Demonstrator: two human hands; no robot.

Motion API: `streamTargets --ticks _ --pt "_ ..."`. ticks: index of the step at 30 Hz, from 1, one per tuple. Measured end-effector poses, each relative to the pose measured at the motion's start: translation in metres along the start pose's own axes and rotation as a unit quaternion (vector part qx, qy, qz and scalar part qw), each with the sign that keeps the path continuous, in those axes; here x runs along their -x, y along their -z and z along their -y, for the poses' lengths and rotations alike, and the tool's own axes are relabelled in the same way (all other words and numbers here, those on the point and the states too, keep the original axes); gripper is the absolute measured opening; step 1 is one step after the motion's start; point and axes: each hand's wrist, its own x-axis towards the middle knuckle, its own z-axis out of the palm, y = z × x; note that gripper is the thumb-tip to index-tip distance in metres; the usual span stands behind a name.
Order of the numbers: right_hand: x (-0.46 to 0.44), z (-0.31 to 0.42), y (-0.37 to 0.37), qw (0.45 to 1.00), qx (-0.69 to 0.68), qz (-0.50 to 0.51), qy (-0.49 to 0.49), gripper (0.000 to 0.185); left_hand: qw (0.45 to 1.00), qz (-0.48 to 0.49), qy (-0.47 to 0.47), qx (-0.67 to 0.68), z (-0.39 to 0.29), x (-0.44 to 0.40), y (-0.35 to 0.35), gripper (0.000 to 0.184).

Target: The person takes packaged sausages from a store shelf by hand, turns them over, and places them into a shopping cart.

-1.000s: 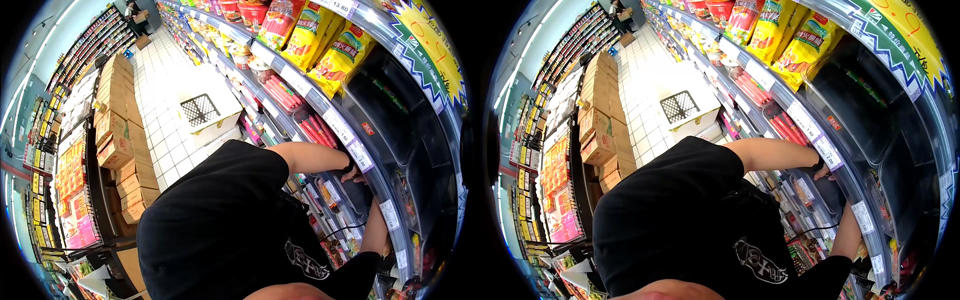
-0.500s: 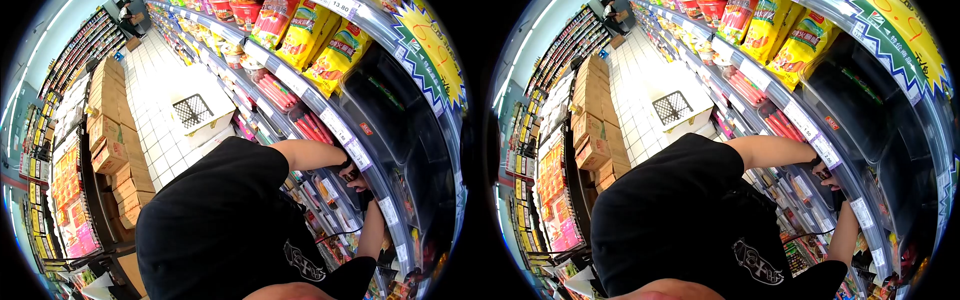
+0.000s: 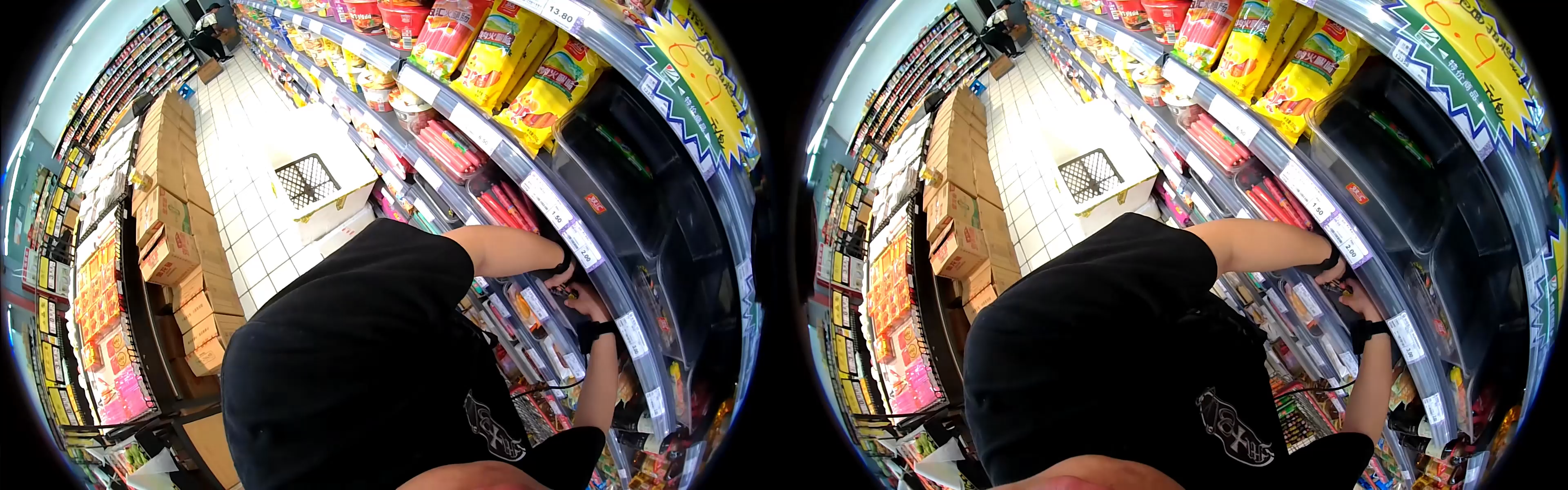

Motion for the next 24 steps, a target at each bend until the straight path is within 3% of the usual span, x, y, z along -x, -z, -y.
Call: streamTargets --ticks 3,6,9,11,13,16,17,20,21,22,23,24 --pt "0.002 0.008 0.001 0.996 0.066 -0.018 -0.060 0.064 1.000 0.014 -0.012 0.022 0.037 0.029 -0.006 0.045" --pt "0.014 0.024 0.008 0.993 0.099 -0.051 -0.042 0.062 0.998 0.036 -0.033 0.028 0.065 0.050 -0.005 0.047" --pt "0.013 0.018 0.011 0.998 0.023 -0.016 -0.051 0.063 0.998 0.038 -0.032 0.023 0.088 0.066 -0.006 0.049" --pt "0.005 -0.001 0.006 0.996 0.072 0.008 -0.049 0.060 0.999 0.032 -0.028 0.023 0.099 0.073 -0.008 0.050" --pt "0.007 -0.017 -0.001 0.958 -0.270 0.084 -0.038 0.054 0.999 0.020 -0.020 0.024 0.107 0.083 -0.006 0.051" --pt "0.035 0.013 0.013 0.952 -0.302 0.047 -0.012 0.049 0.999 0.001 -0.001 0.036 0.104 0.091 -0.001 0.053" --pt "0.043 0.021 0.018 0.951 -0.306 0.031 0.001 0.048 0.989 0.084 -0.050 0.115 0.151 0.007 -0.021 0.059" --pt "0.064 0.032 0.019 0.925 -0.373 -0.068 -0.013 0.055 0.981 0.026 -0.189 -0.025 0.175 -0.023 -0.040 0.070" --pt "0.067 0.026 0.013 0.915 -0.390 -0.104 0.010 0.040 0.971 -0.003 -0.231 -0.064 0.184 -0.025 -0.050 0.074" --pt "0.083 0.040 0.019 0.900 -0.410 -0.148 -0.001 0.024 0.967 0.020 -0.243 0.074 0.191 -0.019 -0.056 0.077" --pt "0.082 0.027 0.012 0.906 -0.387 -0.168 -0.035 0.026 0.975 -0.005 -0.219 0.036 0.138 0.055 -0.023 0.076" --pt "0.101 0.053 0.025 0.905 -0.363 -0.222 -0.009 0.027 0.967 0.057 -0.194 0.157 0.143 0.056 -0.023 0.073"
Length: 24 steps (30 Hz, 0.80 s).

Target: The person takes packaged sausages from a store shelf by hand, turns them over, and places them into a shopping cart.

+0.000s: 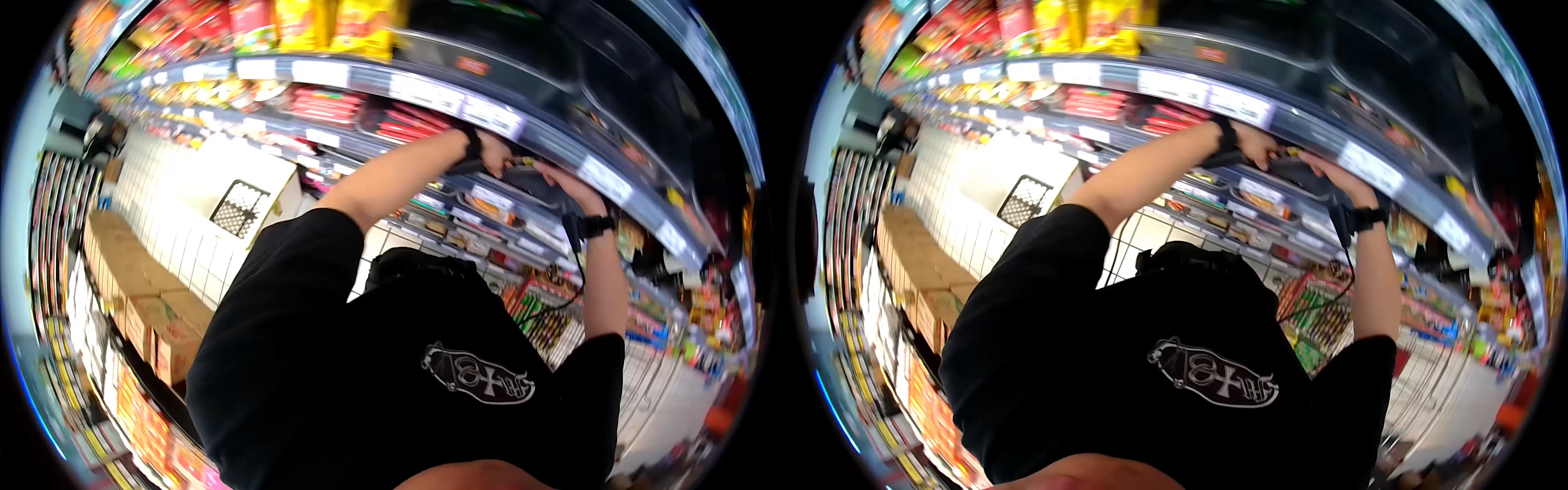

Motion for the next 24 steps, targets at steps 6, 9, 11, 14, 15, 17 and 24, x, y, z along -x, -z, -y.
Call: streamTargets --ticks 6,9,11,14,15,17,24 --pt "0.017 -0.015 -0.015 0.943 -0.293 -0.157 -0.018 0.028 0.980 -0.171 0.100 0.019 -0.075 0.073 -0.010 0.046" --pt "0.038 0.023 -0.024 0.955 -0.234 -0.179 -0.028 0.029 0.970 -0.216 0.089 -0.063 -0.104 0.095 -0.017 0.044" --pt "0.038 0.017 -0.031 0.959 -0.224 -0.172 0.027 0.031 0.960 -0.244 0.094 -0.103 -0.114 0.101 -0.027 0.041" --pt "0.052 0.030 -0.042 0.958 -0.230 -0.156 0.074 0.038 0.961 -0.265 0.069 -0.021 -0.153 0.120 -0.045 0.034" --pt "0.054 0.032 -0.045 0.952 -0.246 -0.155 0.093 0.039 0.964 -0.257 0.064 -0.009 -0.154 0.123 -0.051 0.035" --pt "0.067 0.042 -0.049 0.950 -0.263 -0.140 0.090 0.039 0.961 -0.238 0.070 0.123 -0.163 0.132 -0.069 0.028" --pt "0.107 0.062 -0.083 0.932 -0.312 -0.154 0.104 0.037 0.948 -0.243 0.013 0.205 -0.169 0.152 -0.108 0.037"
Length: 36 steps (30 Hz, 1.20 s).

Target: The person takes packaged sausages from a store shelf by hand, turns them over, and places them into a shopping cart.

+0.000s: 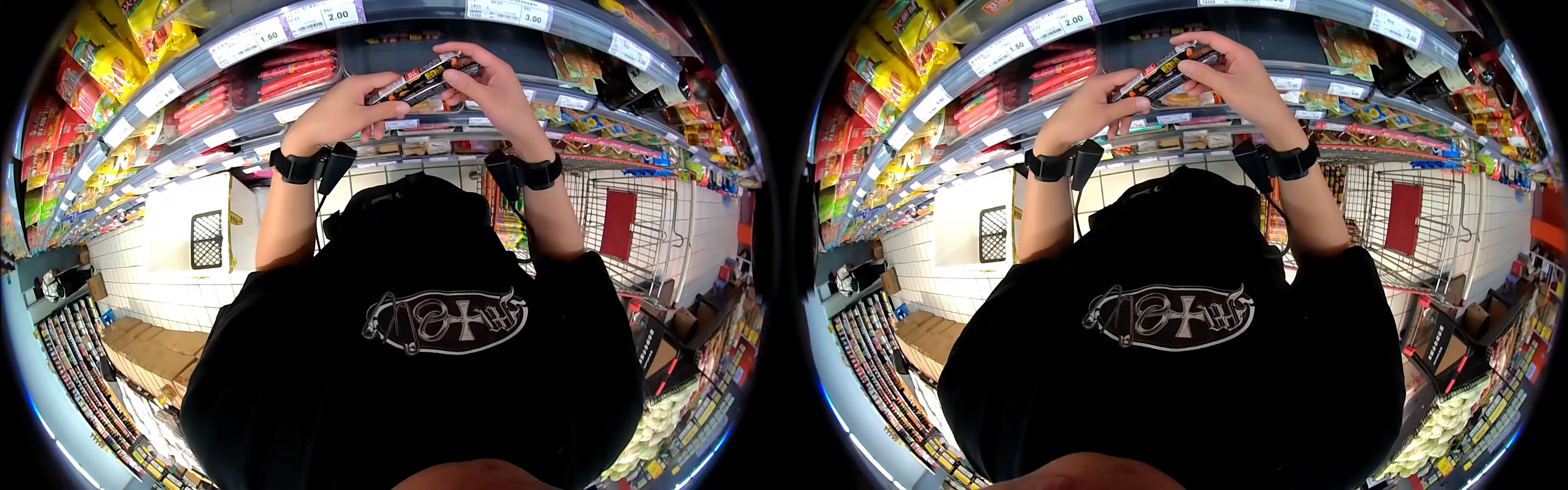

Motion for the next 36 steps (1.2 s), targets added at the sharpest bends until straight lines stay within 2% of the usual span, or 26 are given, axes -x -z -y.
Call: streamTargets --ticks 2,5,9,12,13,14,17,21,22,25,29,32,34,35,36 --pt "0.011 -0.002 -0.009 1.000 -0.010 -0.021 0.016 0.032 0.999 -0.037 -0.018 0.028 0.005 0.010 -0.005 0.043" --pt "0.021 -0.006 -0.021 0.995 -0.070 -0.071 0.005 0.031 0.980 -0.115 -0.097 0.130 0.013 0.025 -0.008 0.035" --pt "0.031 -0.006 -0.045 0.982 -0.123 -0.142 -0.020 0.032 0.953 -0.197 -0.137 0.185 0.026 0.052 -0.012 0.031" --pt "0.040 0.004 -0.066 0.984 -0.138 -0.114 -0.011 0.032 0.941 -0.226 -0.124 0.217 0.035 0.071 -0.020 0.031" --pt "0.045 0.007 -0.073 0.983 -0.152 -0.100 0.004 0.032 0.941 -0.226 -0.118 0.225 0.037 0.077 -0.023 0.031" --pt "0.051 0.006 -0.075 0.988 -0.141 -0.065 -0.006 0.046 0.940 -0.221 -0.098 0.242 0.035 0.083 -0.025 0.032" --pt "0.066 -0.002 -0.082 0.986 -0.143 -0.079 -0.028 0.046 0.940 -0.206 -0.075 0.262 0.043 0.098 -0.029 0.036" --pt "0.077 0.004 -0.107 0.985 -0.073 -0.152 -0.040 0.040 0.937 -0.171 -0.072 0.295 0.044 0.107 -0.036 0.036" --pt "0.083 0.008 -0.118 0.986 -0.054 -0.152 -0.042 0.033 0.940 -0.166 -0.081 0.287 0.043 0.108 -0.039 0.035" --pt "0.091 0.004 -0.127 0.986 -0.072 -0.141 -0.046 0.027 0.939 -0.139 -0.100 0.300 0.049 0.111 -0.045 0.033" --pt "0.095 0.009 -0.132 0.989 -0.050 -0.133 -0.045 0.029 0.934 -0.124 -0.117 0.313 0.058 0.117 -0.046 0.034" --pt "0.086 -0.001 -0.102 0.985 -0.095 -0.136 -0.046 0.032 0.911 -0.170 -0.118 0.357 0.063 0.120 -0.050 0.032" --pt "0.077 0.015 -0.094 0.990 -0.054 -0.123 -0.050 0.038 0.889 -0.239 -0.088 0.382 0.066 0.123 -0.047 0.033" --pt "0.047 0.034 -0.075 0.995 -0.025 -0.092 -0.028 0.039 0.905 -0.268 -0.085 0.319 0.057 0.123 -0.035 0.034" --pt "0.046 0.037 -0.072 0.993 0.030 -0.094 -0.068 0.041 0.915 -0.292 -0.056 0.271 0.056 0.134 -0.038 0.033"
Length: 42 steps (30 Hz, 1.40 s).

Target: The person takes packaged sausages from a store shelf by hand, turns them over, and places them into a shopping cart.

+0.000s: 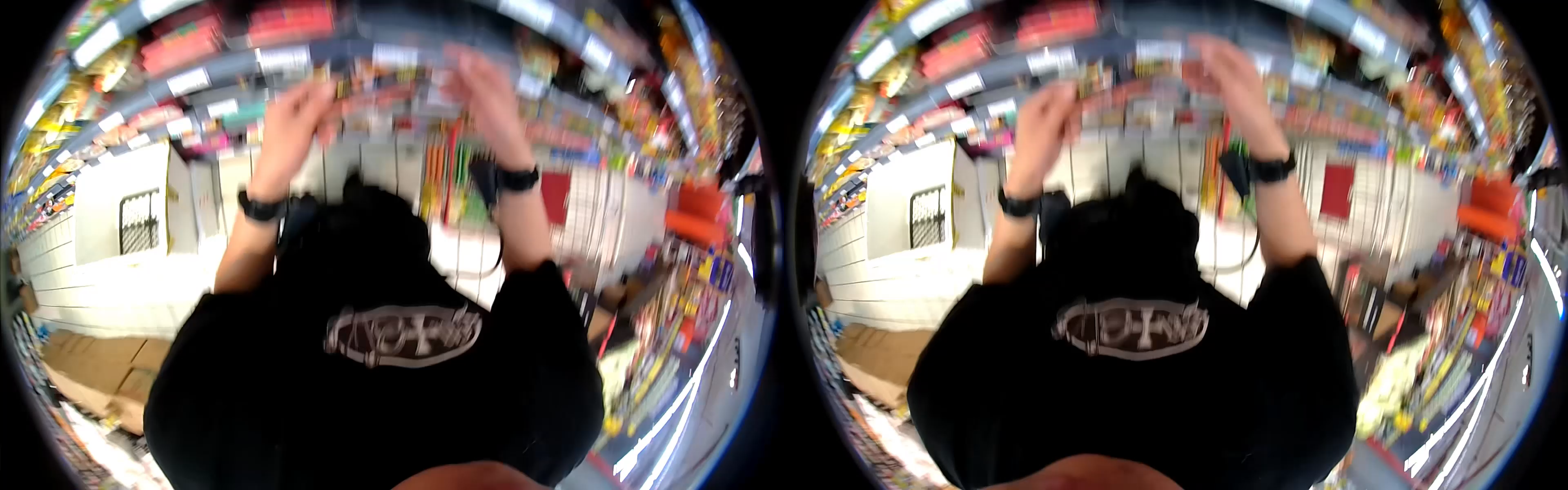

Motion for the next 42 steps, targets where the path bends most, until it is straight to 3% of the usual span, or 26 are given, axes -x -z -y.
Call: streamTargets --ticks 1,2,10,14,15,17,19,25,32,42 --pt "0.001 -0.007 0.008 0.998 0.059 -0.010 -0.032 0.042 0.999 -0.031 0.008 0.001 0.010 0.007 0.000 0.032" --pt "-0.038 -0.002 0.021 0.995 0.056 0.007 -0.080 0.042 0.991 -0.051 0.026 0.118 0.011 -0.006 -0.001 0.031" --pt "-0.196 -0.046 0.056 0.984 0.101 0.114 -0.091 0.046 0.979 -0.156 -0.041 0.127 -0.001 -0.009 -0.001 0.039" --pt "-0.276 -0.098 0.104 0.975 -0.052 0.183 -0.114 0.050 0.975 -0.172 -0.054 0.126 -0.004 -0.011 -0.003 0.040" --pt "-0.305 -0.116 0.130 0.897 -0.274 0.322 -0.126 0.045 0.972 -0.194 -0.047 0.121 -0.003 -0.013 -0.002 0.041" --pt "-0.326 -0.111 0.135 0.967 -0.119 0.216 -0.072 0.044 0.972 -0.180 -0.063 0.134 -0.004 -0.013 -0.005 0.039" --pt "-0.335 -0.102 0.127 0.990 0.069 0.118 -0.031 0.043 0.971 -0.165 -0.084 0.148 -0.001 -0.017 -0.003 0.043" --pt "-0.386 -0.116 0.104 0.911 0.407 0.043 0.046 0.041 0.972 -0.202 -0.084 0.086 -0.010 -0.017 -0.011 0.044" --pt "-0.399 -0.134 0.088 0.850 0.519 0.061 0.062 0.038 0.966 -0.239 -0.067 0.066 -0.032 -0.023 -0.023 0.048" --pt "-0.333 -0.094 0.082 0.848 0.516 0.073 0.101 0.034 0.977 -0.180 -0.091 0.074 -0.027 -0.034 -0.016 0.043"
